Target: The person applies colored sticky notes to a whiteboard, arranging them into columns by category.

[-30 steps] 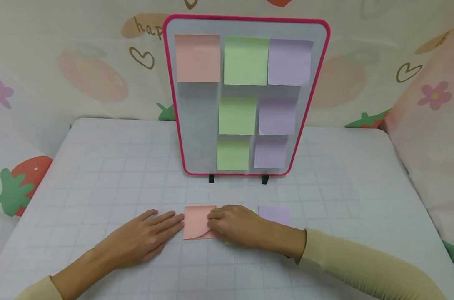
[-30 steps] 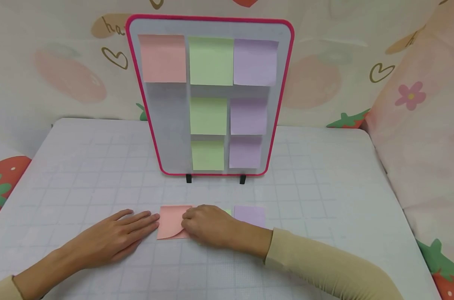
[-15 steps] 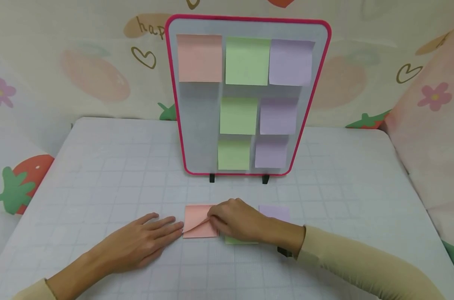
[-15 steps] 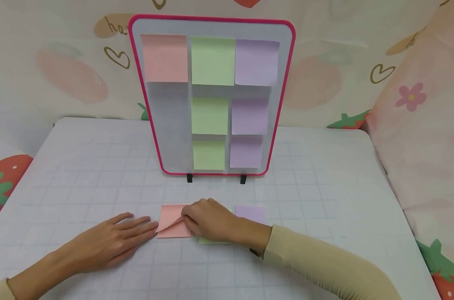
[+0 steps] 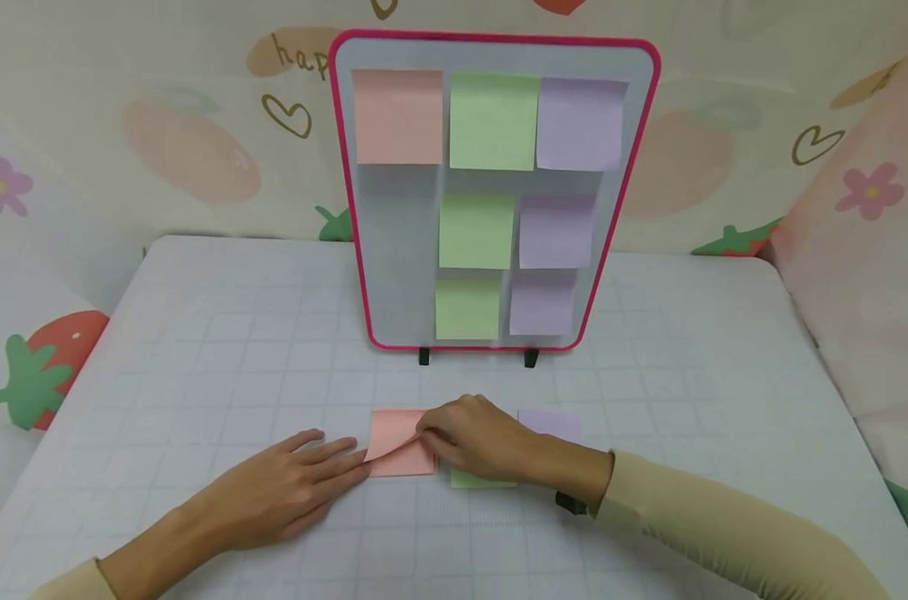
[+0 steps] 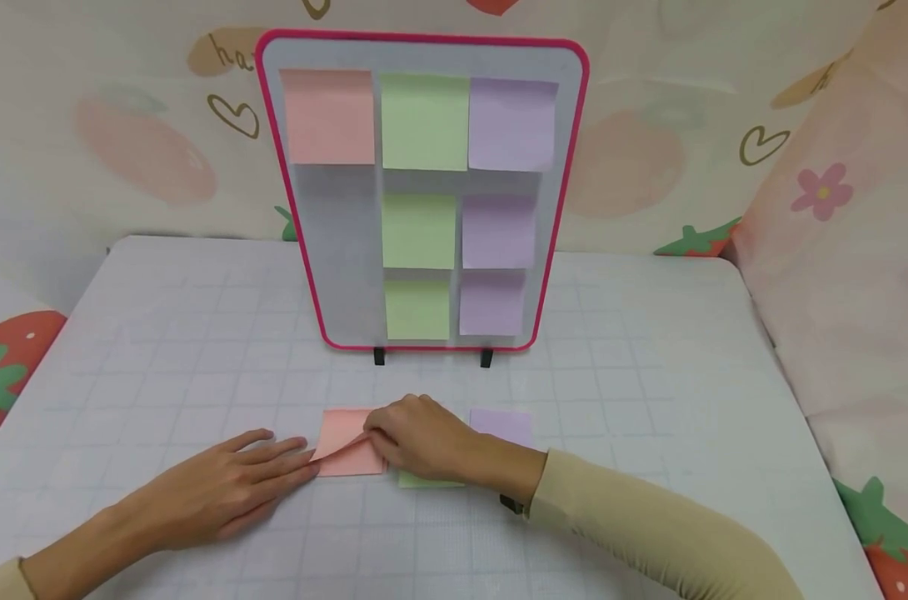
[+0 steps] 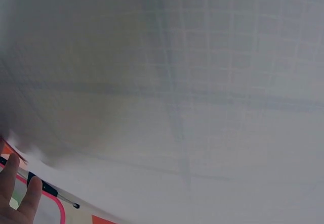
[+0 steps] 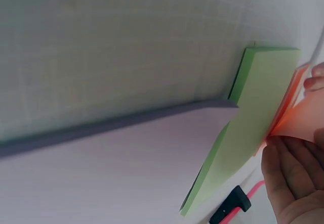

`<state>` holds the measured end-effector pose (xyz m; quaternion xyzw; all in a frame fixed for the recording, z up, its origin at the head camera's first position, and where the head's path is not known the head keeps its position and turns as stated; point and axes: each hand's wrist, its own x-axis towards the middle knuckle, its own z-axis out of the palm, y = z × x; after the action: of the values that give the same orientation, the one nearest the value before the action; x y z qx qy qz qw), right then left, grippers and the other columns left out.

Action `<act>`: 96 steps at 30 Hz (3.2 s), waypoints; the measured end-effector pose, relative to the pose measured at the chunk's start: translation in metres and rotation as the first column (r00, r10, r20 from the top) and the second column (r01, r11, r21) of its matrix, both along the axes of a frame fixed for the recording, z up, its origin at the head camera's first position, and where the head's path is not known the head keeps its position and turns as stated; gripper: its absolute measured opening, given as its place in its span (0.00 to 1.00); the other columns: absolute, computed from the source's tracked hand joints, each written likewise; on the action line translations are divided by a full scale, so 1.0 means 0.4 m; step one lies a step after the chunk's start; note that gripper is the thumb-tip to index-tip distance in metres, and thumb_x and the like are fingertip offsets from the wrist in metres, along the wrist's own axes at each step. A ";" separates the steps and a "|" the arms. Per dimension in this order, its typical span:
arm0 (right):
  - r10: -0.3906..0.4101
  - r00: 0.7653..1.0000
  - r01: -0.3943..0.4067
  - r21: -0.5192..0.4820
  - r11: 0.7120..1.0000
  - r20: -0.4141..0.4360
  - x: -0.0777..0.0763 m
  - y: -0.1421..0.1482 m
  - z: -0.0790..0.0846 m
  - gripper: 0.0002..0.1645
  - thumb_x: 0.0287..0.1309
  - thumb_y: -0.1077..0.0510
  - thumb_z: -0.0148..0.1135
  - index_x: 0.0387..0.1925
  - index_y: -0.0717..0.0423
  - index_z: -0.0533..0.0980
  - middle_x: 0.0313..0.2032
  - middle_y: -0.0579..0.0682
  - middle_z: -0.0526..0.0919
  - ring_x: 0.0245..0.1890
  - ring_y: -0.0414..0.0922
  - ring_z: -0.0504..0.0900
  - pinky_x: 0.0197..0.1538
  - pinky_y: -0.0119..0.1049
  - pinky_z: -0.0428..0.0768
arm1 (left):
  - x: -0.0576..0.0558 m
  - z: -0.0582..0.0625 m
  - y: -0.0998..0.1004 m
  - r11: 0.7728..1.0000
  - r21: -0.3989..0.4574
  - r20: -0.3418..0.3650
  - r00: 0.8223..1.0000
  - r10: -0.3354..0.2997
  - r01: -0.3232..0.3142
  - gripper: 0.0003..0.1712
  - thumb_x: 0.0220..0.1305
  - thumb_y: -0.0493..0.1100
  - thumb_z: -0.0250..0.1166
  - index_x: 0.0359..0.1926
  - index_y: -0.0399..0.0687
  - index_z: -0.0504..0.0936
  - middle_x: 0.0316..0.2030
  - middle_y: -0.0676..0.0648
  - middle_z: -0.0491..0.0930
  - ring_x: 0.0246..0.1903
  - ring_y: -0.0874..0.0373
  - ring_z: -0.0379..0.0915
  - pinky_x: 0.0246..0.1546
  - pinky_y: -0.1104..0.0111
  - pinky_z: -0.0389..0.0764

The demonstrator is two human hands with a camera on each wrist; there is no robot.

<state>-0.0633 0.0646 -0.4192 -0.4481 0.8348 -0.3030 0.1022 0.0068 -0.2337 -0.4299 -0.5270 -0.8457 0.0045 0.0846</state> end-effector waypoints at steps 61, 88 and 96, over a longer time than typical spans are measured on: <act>-0.186 0.961 0.149 -0.185 0.971 -0.203 -0.072 0.001 0.055 0.06 0.58 0.65 0.69 0.38 0.59 0.87 0.33 0.47 0.89 0.29 0.36 0.83 0.33 0.25 0.78 | -0.002 0.024 0.039 1.000 -0.025 0.059 0.998 0.001 0.000 0.26 0.64 0.49 0.62 0.62 0.48 0.80 0.62 0.49 0.78 0.62 0.54 0.73 0.56 0.55 0.76; -0.324 0.554 -0.121 -0.459 0.880 -0.767 -0.146 -0.029 0.176 0.08 0.49 0.73 0.70 0.34 0.67 0.83 0.37 0.57 0.87 0.39 0.51 0.87 0.50 0.40 0.83 | -0.009 0.027 0.050 0.999 -0.044 0.070 0.998 -0.003 0.006 0.23 0.64 0.49 0.62 0.58 0.48 0.83 0.60 0.49 0.79 0.62 0.54 0.73 0.57 0.54 0.75; -0.356 0.468 -0.155 -0.471 0.868 -0.809 -0.178 -0.037 0.207 0.06 0.51 0.72 0.70 0.34 0.68 0.83 0.37 0.59 0.88 0.40 0.52 0.88 0.50 0.42 0.83 | -0.010 0.029 0.053 0.999 -0.036 0.033 0.999 -0.015 0.016 0.22 0.63 0.49 0.61 0.56 0.48 0.84 0.58 0.49 0.80 0.60 0.54 0.75 0.56 0.54 0.76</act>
<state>-0.1345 0.0497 -0.3365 -0.4968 0.6884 -0.2333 -0.4742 0.0028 -0.2126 -0.4182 -0.5350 -0.8426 0.0106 0.0609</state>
